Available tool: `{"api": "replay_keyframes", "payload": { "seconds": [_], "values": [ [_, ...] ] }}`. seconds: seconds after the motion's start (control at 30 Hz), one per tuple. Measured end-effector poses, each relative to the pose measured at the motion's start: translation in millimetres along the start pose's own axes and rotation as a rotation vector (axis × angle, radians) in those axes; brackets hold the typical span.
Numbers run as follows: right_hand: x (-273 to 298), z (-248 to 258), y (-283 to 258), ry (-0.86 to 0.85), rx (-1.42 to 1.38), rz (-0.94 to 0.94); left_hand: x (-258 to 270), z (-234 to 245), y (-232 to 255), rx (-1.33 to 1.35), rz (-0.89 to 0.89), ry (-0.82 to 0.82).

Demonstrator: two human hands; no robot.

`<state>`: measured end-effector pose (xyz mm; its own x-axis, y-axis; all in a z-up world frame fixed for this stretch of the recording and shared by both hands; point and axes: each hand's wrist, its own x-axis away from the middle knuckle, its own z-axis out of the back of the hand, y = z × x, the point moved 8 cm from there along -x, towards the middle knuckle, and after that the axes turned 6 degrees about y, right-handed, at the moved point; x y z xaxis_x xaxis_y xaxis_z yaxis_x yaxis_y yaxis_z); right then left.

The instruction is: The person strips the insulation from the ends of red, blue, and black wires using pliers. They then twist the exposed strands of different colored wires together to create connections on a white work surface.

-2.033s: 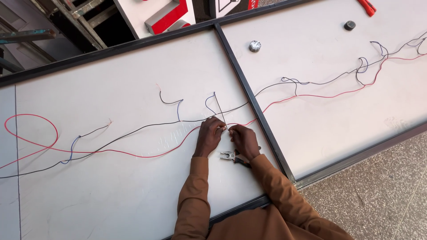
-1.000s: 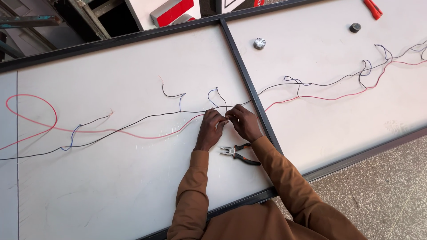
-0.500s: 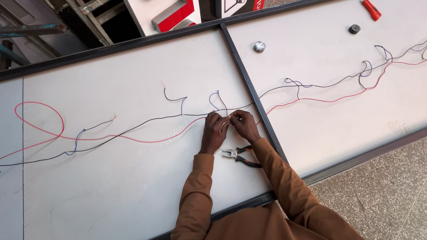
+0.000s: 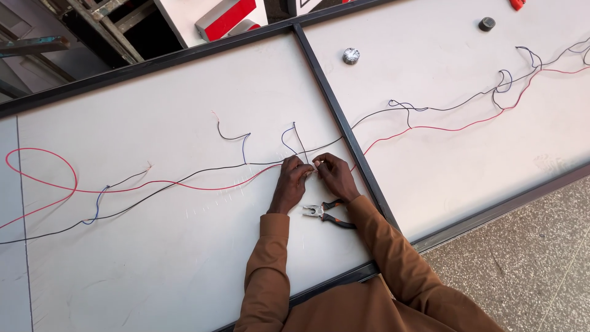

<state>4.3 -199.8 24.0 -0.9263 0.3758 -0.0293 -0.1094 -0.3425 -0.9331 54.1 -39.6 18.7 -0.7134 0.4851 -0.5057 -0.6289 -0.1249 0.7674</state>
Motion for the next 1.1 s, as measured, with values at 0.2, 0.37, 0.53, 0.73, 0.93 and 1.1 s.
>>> {"api": "replay_keyframes", "payload": {
  "seconds": [0.2,0.37,0.53,0.73,0.93,1.1],
  "values": [
    [21,3,-27,-0.109,0.297,0.299,-3,4,-4,0.034,0.098,-0.070],
    [23,-8,-28,-0.132,0.669,0.608,-5,-1,-16,0.019,0.150,-0.122],
    [32,-8,-56,0.099,0.694,0.942,-10,-1,-18,-0.001,0.168,-0.155],
    [24,-16,-44,0.132,0.596,0.813,-5,-8,-25,-0.097,0.141,-0.138],
    [-2,-11,20,0.136,0.170,0.084,-1,-9,-21,-0.143,0.060,-0.084],
    [-18,-12,42,0.115,0.171,0.031,-4,-1,-15,-0.096,0.035,0.010]
  ]
}}
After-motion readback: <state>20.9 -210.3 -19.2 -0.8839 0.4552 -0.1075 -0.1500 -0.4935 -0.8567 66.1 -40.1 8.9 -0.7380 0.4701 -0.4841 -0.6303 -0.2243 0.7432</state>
